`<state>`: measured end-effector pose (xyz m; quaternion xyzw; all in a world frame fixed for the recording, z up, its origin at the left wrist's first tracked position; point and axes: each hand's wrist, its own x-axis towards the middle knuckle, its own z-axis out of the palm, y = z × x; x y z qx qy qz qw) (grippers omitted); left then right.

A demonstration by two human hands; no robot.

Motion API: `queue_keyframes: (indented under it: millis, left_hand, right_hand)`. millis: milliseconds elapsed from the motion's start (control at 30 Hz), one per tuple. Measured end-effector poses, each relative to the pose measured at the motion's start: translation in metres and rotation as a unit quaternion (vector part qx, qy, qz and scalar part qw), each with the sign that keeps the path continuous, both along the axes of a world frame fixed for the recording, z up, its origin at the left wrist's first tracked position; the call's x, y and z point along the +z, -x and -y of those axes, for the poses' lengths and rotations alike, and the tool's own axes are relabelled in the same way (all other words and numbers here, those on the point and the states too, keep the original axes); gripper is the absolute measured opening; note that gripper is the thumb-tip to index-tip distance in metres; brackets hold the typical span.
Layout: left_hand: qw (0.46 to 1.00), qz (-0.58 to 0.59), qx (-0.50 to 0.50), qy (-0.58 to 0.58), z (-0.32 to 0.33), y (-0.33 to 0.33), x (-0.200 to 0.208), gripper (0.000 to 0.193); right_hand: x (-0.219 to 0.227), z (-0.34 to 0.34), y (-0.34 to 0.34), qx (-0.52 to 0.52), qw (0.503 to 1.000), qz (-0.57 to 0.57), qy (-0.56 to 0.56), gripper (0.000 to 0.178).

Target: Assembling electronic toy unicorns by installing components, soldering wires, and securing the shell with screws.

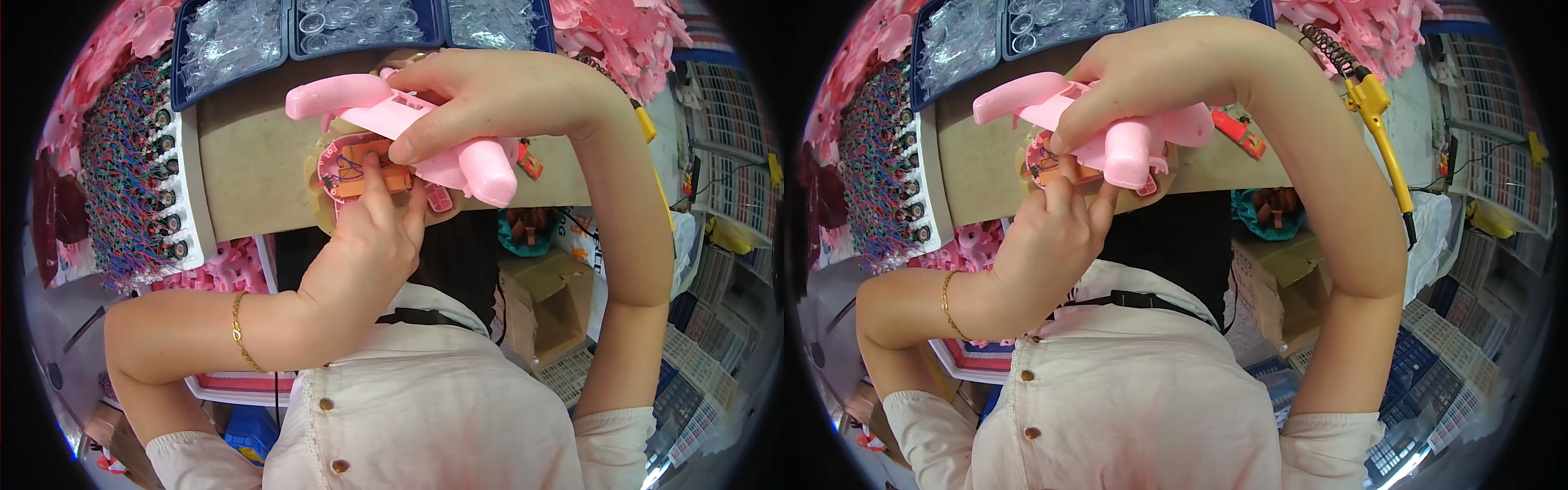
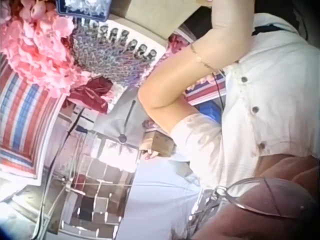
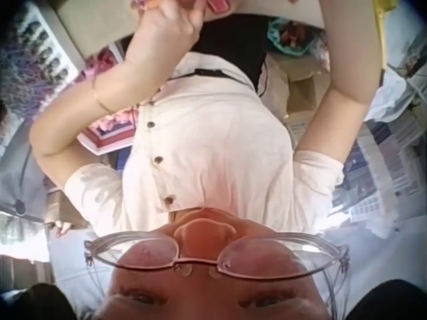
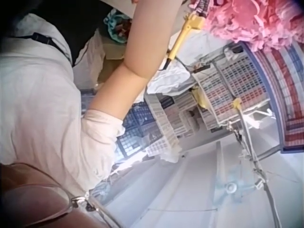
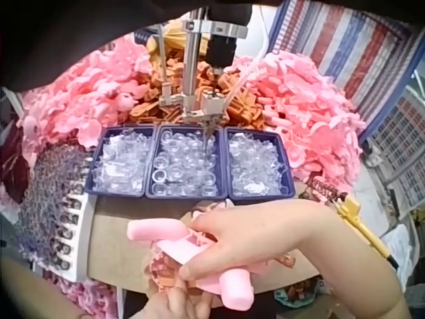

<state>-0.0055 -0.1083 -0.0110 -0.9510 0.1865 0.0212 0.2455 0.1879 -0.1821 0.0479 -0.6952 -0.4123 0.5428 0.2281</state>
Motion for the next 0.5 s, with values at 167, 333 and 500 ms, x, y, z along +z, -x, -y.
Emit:
queue_keyframes:
  millis: [167, 333, 500]
  left_hand:
    - [0.999, 0.032, 0.006, -0.043, 0.009, -0.003, 0.001, 0.051]
    - [1.0, -0.006, -0.006, 0.03, 0.0, 0.002, 0.001, 0.05]
    - [0.996, 0.04, 0.006, 0.078, 0.001, 0.005, -0.009, 0.047]
  right_hand:
    - [0.003, -0.004, 0.001, 0.013, 1.0, 0.003, 0.02, 0.044]
    - [-0.002, -0.002, 0.001, 0.006, 1.0, -0.004, 0.009, 0.043]
    - [-0.015, 0.003, -0.002, -0.008, 0.998, -0.038, 0.039, 0.044]
